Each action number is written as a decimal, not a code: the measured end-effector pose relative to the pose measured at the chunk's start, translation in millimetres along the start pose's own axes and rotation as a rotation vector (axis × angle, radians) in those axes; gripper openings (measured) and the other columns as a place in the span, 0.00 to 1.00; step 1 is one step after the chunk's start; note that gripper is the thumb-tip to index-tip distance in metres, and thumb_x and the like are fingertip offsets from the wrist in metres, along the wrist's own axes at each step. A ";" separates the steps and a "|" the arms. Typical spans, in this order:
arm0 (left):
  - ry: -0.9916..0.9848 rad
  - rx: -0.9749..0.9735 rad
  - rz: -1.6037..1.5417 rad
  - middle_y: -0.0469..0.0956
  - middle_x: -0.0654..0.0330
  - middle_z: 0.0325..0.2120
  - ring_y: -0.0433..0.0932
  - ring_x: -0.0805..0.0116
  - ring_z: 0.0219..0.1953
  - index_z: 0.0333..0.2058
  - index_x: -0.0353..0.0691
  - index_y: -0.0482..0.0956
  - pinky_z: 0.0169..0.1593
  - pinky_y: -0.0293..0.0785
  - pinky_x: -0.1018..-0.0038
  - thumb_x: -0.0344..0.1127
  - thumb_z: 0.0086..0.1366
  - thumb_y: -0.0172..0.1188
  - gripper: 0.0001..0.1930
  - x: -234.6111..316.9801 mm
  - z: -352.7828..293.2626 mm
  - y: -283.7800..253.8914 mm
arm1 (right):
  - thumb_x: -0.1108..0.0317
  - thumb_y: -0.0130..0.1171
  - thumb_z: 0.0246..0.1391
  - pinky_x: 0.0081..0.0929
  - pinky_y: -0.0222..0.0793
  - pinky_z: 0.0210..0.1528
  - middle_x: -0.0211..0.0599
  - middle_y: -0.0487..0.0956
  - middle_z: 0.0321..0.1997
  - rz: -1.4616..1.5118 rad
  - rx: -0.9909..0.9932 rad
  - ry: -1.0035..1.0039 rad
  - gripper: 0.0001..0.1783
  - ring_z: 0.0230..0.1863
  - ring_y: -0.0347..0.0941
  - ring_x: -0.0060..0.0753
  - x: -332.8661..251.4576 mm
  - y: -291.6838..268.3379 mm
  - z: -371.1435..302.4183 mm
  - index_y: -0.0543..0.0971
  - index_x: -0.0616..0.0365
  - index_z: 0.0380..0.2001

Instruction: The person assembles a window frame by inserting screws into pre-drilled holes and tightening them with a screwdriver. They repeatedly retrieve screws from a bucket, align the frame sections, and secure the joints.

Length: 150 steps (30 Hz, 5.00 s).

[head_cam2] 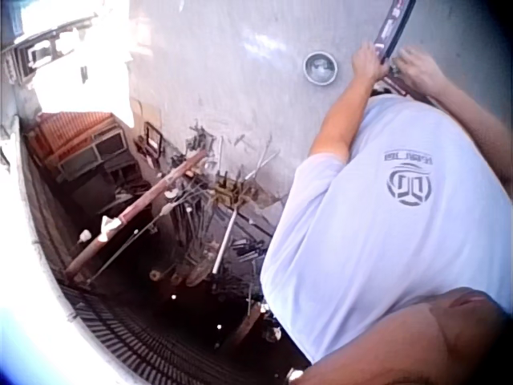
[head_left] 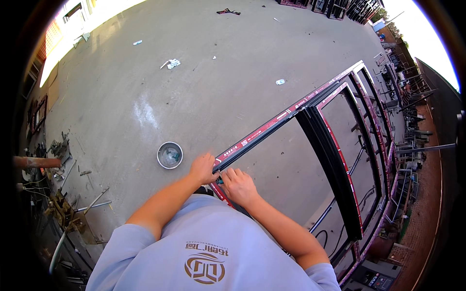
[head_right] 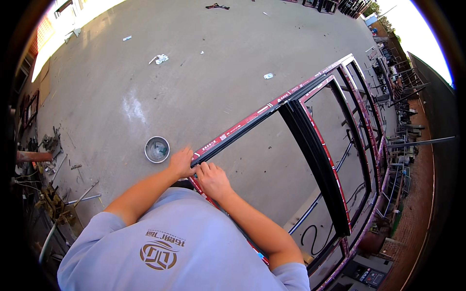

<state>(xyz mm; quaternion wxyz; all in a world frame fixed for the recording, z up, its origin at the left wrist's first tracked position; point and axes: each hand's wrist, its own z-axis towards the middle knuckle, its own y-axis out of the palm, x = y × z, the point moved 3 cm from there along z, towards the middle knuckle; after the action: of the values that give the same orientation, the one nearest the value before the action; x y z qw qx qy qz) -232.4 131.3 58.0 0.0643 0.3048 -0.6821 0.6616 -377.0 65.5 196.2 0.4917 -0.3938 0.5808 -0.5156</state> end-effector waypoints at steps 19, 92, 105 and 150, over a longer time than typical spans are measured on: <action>-0.056 -0.104 0.078 0.76 0.50 0.40 0.82 0.49 0.40 0.40 0.38 0.77 0.42 0.81 0.55 0.51 0.50 0.74 0.26 14.3 0.7 -18.6 | 0.64 0.63 0.53 0.35 0.72 0.45 0.34 0.80 0.43 -0.006 -0.144 -0.224 0.19 0.47 0.76 0.35 0.6 -12.3 5.2 0.81 0.63 0.46; -0.080 -0.109 0.043 0.77 0.51 0.40 0.82 0.49 0.43 0.40 0.39 0.77 0.45 0.81 0.55 0.55 0.53 0.72 0.27 12.6 0.1 -11.4 | 0.61 0.62 0.55 0.35 0.72 0.50 0.39 0.79 0.47 0.019 0.102 -0.243 0.23 0.51 0.75 0.40 4.7 -10.6 -13.4 0.79 0.54 0.53; -0.059 -0.083 0.065 0.77 0.51 0.41 0.83 0.50 0.42 0.41 0.39 0.77 0.43 0.81 0.55 0.54 0.52 0.71 0.27 10.3 -1.2 -8.7 | 0.53 0.66 0.57 0.43 0.73 0.58 0.50 0.81 0.52 0.807 0.015 0.831 0.35 0.58 0.76 0.50 23.8 21.9 -11.0 0.72 0.60 0.63; -0.008 -0.010 0.051 0.76 0.50 0.39 0.82 0.48 0.40 0.39 0.39 0.76 0.41 0.80 0.54 0.53 0.53 0.71 0.25 11.5 2.0 -4.5 | 0.60 0.68 0.49 0.36 0.68 0.61 0.35 0.80 0.45 0.074 -0.103 -0.020 0.26 0.57 0.73 0.42 10.0 -2.3 -9.3 0.80 0.59 0.51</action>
<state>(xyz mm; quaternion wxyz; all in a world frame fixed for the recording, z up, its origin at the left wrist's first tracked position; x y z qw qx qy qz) -238.8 125.9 67.3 0.0462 0.2897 -0.6930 0.6585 -388.3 57.5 196.7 0.4955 -0.4019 0.6157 -0.4625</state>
